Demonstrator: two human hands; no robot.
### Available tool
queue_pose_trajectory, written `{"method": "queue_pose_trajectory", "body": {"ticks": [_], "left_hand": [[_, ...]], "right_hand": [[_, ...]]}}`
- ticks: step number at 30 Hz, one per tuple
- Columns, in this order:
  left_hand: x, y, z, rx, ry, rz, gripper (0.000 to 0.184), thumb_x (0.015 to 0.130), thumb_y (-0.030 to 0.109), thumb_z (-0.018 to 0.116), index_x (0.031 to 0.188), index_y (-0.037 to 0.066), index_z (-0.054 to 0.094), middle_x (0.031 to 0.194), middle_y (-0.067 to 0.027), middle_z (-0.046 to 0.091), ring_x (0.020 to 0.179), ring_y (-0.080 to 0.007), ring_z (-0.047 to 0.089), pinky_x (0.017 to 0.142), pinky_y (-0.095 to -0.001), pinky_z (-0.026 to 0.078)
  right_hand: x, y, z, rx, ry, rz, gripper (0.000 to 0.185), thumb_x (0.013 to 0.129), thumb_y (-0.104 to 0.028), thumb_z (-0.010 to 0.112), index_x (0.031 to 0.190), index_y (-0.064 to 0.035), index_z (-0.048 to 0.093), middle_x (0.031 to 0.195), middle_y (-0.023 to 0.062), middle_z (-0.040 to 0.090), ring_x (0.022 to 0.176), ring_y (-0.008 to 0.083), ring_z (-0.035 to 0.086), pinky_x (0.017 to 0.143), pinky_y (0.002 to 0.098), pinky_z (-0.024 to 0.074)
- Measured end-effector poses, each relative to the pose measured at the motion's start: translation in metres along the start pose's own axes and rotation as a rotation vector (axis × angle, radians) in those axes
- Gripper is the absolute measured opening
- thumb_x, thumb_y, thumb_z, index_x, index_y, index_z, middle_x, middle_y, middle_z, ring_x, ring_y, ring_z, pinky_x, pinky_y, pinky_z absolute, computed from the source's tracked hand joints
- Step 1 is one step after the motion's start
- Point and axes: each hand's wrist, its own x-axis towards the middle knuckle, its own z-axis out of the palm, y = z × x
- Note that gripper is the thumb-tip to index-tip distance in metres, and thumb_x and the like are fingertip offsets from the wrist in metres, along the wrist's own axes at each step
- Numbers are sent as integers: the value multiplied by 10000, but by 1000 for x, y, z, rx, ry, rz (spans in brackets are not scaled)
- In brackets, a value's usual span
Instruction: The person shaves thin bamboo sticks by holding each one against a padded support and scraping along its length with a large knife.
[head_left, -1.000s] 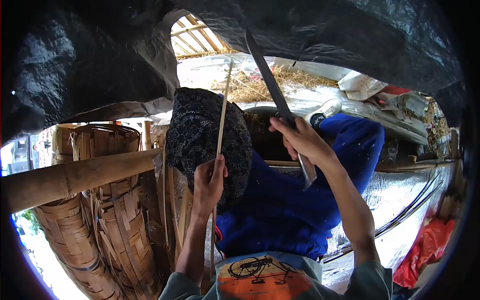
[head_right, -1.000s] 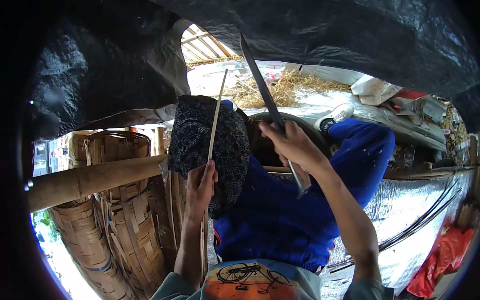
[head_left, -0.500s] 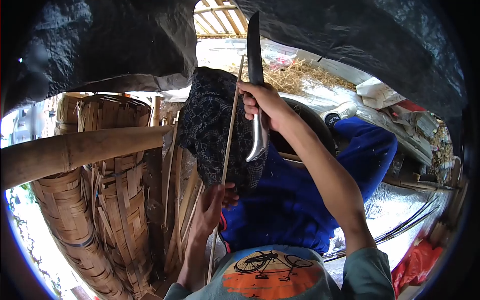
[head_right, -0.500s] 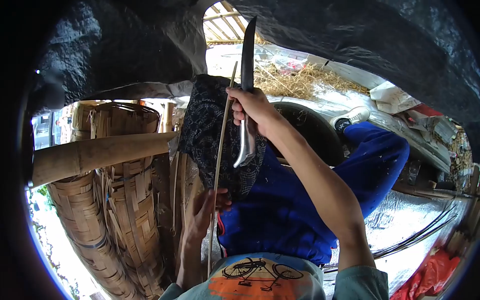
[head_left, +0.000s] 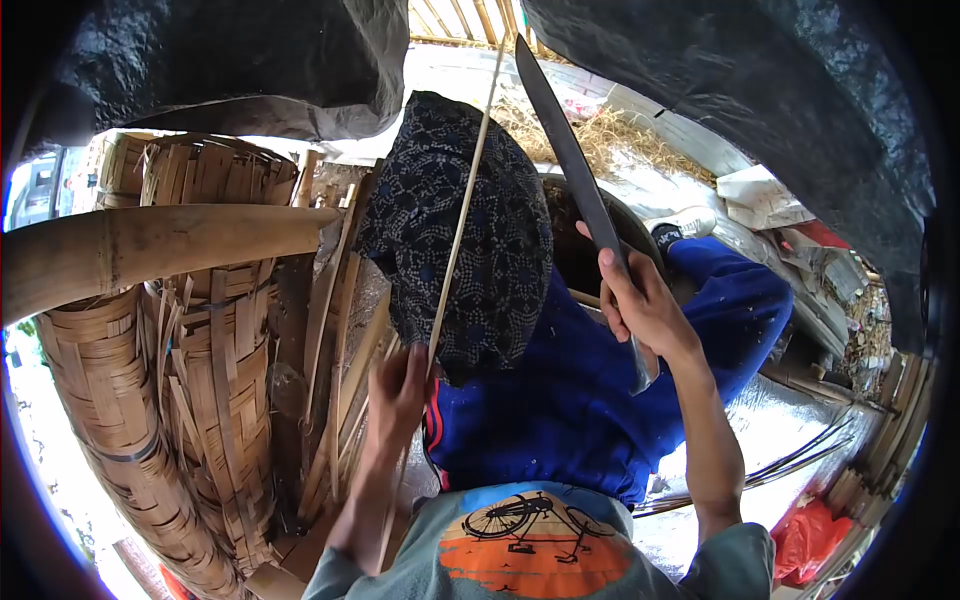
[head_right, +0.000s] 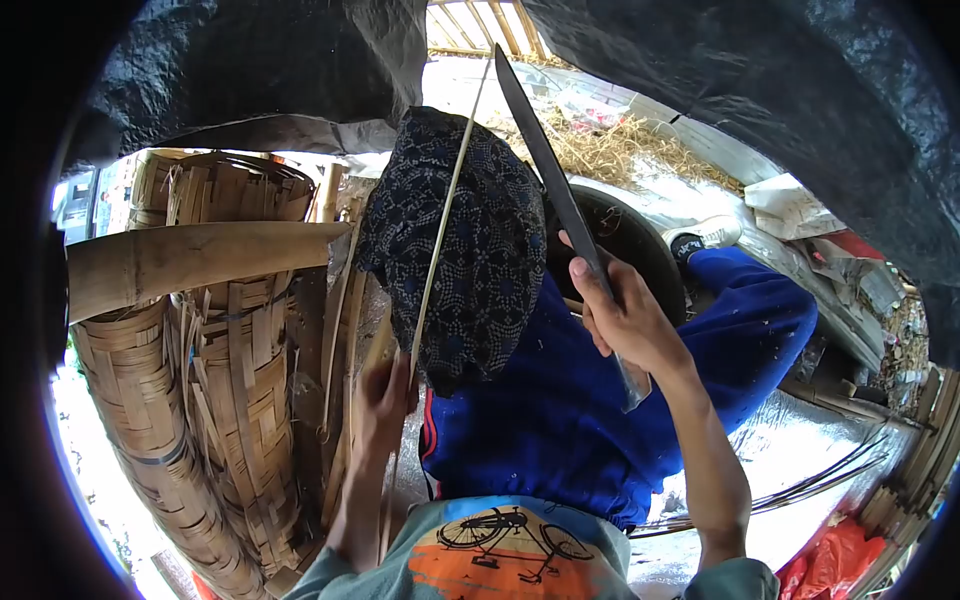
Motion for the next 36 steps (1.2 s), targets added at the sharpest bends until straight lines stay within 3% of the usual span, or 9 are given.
{"method": "queue_pose_trajectory", "body": {"ticks": [5,11,16,21,24,27,32,34,36], "left_hand": [[49,39,20,-70,-139,171,423,974,376,499,851,-8,628,677,-17,572,541,-51,499,488,-187,388],[29,8,4,-110,-169,54,557,954,498,465,966,-37,621,783,-84,616,645,-111,563,577,-265,448],[25,-13,-3,-4,-197,60,428,977,356,492,867,-33,632,665,-47,592,563,-91,529,509,-235,398],[38,16,25,173,32,221,389,962,278,535,752,-35,628,542,-61,557,467,-99,501,452,-266,371],[46,19,36,271,45,306,328,942,224,562,754,-35,634,549,-91,567,479,-111,528,460,-276,384],[42,14,39,316,58,396,288,931,184,571,754,-32,642,570,-110,590,481,-136,553,461,-284,392],[24,11,23,359,-58,243,223,909,157,597,789,-27,635,608,-132,626,516,-193,617,460,-316,426],[17,16,18,623,-7,565,159,869,146,649,830,-5,620,642,-134,637,531,-218,634,463,-342,456],[14,20,5,682,54,580,145,847,142,673,844,9,614,663,-130,637,536,-231,634,465,-347,465]], "right_hand": [[-15,-3,12,7,61,-27,676,961,-571,344,1393,-54,403,465,-10,407,377,71,447,385,243,386],[-10,12,22,-51,-5,-77,691,969,-575,289,1376,-31,415,435,15,407,352,97,460,371,255,390],[-11,23,25,-84,-40,-31,596,995,-490,330,1360,-30,438,431,24,404,352,114,462,375,280,391],[-13,23,27,-585,30,-472,453,977,-313,475,1319,-16,475,432,40,427,358,209,473,402,358,410],[-14,27,31,-832,9,-412,377,974,-263,479,1273,-36,515,596,166,598,477,339,590,490,416,504],[-9,30,31,-1039,152,-338,374,971,-312,479,1137,9,577,523,162,569,453,317,588,471,409,492],[14,47,4,-978,278,-283,383,961,-333,496,1064,24,590,558,194,592,514,353,615,519,432,514],[11,41,6,-890,250,-357,388,958,-317,510,1024,54,599,566,210,593,537,365,618,531,440,511],[13,56,8,-935,293,-431,377,960,-303,509,1018,60,596,567,214,590,536,364,616,529,439,505]]}}
